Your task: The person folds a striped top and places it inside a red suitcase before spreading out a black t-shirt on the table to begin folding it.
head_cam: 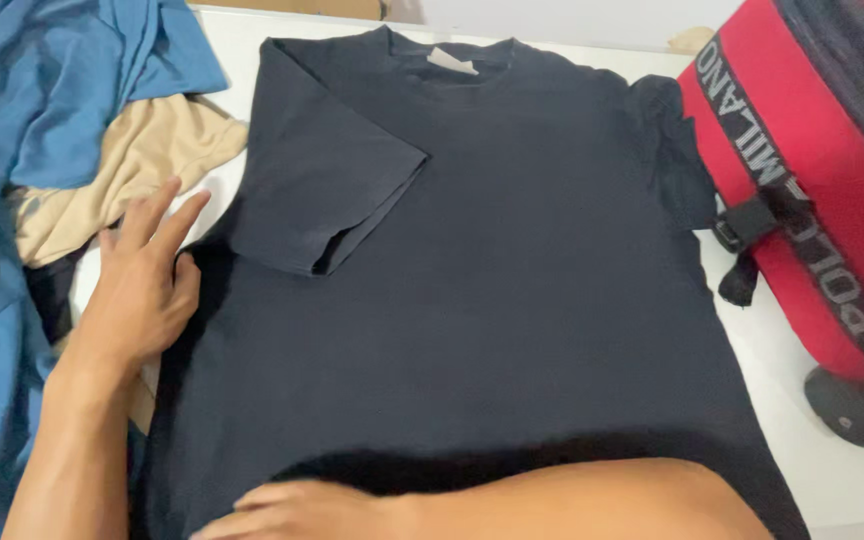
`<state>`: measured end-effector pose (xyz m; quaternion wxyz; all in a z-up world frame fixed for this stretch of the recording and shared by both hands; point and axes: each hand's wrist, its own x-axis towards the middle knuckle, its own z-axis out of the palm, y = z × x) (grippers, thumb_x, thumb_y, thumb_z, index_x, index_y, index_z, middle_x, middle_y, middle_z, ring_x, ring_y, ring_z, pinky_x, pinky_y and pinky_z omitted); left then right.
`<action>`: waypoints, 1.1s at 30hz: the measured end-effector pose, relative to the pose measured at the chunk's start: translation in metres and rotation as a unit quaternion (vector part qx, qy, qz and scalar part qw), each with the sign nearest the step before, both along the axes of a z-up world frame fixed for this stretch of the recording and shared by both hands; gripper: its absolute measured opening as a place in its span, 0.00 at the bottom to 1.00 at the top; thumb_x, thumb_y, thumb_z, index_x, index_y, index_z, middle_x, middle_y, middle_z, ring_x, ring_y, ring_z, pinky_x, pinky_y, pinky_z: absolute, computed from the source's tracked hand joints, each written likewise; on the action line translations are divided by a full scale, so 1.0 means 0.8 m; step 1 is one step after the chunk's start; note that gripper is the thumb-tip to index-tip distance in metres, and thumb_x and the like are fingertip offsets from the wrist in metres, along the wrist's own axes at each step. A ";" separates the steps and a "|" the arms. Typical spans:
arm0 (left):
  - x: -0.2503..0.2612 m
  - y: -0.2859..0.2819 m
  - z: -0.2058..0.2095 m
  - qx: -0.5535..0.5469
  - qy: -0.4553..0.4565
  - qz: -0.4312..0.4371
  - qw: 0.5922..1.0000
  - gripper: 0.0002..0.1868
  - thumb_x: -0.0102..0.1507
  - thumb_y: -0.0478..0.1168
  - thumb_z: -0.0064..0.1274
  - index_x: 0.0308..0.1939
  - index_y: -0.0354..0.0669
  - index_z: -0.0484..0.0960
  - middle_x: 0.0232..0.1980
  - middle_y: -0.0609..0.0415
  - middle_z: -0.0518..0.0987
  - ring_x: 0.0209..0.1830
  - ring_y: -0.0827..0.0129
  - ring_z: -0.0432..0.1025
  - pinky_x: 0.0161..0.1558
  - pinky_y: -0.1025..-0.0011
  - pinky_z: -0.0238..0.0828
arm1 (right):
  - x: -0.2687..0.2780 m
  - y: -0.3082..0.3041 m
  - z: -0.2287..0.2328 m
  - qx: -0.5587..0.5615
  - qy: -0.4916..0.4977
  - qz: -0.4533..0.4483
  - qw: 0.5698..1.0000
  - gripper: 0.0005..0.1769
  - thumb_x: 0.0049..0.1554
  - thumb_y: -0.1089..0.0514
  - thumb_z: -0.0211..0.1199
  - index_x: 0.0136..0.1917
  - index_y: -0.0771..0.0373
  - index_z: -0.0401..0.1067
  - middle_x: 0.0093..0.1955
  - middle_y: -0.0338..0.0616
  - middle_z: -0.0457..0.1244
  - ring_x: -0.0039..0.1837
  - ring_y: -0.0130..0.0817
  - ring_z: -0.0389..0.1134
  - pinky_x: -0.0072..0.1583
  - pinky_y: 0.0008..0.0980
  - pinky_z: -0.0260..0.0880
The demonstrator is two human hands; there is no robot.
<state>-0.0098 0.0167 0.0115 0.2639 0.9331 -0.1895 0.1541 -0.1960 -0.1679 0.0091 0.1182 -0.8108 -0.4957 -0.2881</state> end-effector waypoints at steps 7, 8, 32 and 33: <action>-0.007 -0.034 -0.004 0.002 0.012 -0.086 0.996 0.37 0.65 0.50 0.48 0.77 0.44 0.61 0.82 0.44 0.55 0.82 0.44 0.46 0.75 0.41 0.36 | 0.156 -0.265 0.094 0.084 0.110 -0.264 0.955 0.10 0.58 0.63 0.62 0.54 0.66 0.75 0.55 0.49 0.69 0.58 0.49 0.71 0.59 0.44 0.72; -0.006 -0.039 -0.008 0.042 0.014 -0.075 0.996 0.38 0.65 0.53 0.46 0.77 0.44 0.60 0.81 0.45 0.55 0.81 0.44 0.45 0.74 0.41 0.36 | 0.174 -0.307 0.095 0.099 0.140 -0.346 0.922 0.15 0.58 0.62 0.61 0.58 0.67 0.74 0.55 0.52 0.68 0.58 0.50 0.69 0.59 0.46 0.69; -0.002 -0.042 -0.020 0.133 0.043 -0.041 0.989 0.40 0.65 0.64 0.39 0.77 0.50 0.59 0.81 0.51 0.52 0.81 0.52 0.43 0.72 0.40 0.33 | 0.280 -0.511 0.150 0.073 0.113 -0.476 0.869 0.26 0.58 0.57 0.74 0.62 0.67 0.64 0.43 0.56 0.62 0.48 0.52 0.67 0.53 0.50 0.68; -0.002 -0.042 -0.020 0.136 0.040 -0.041 0.989 0.40 0.65 0.64 0.39 0.77 0.50 0.59 0.81 0.51 0.53 0.81 0.52 0.43 0.72 0.39 0.33 | 0.277 -0.504 0.156 0.046 0.077 -0.487 0.869 0.26 0.56 0.59 0.76 0.61 0.66 0.66 0.46 0.55 0.63 0.49 0.52 0.68 0.53 0.49 0.68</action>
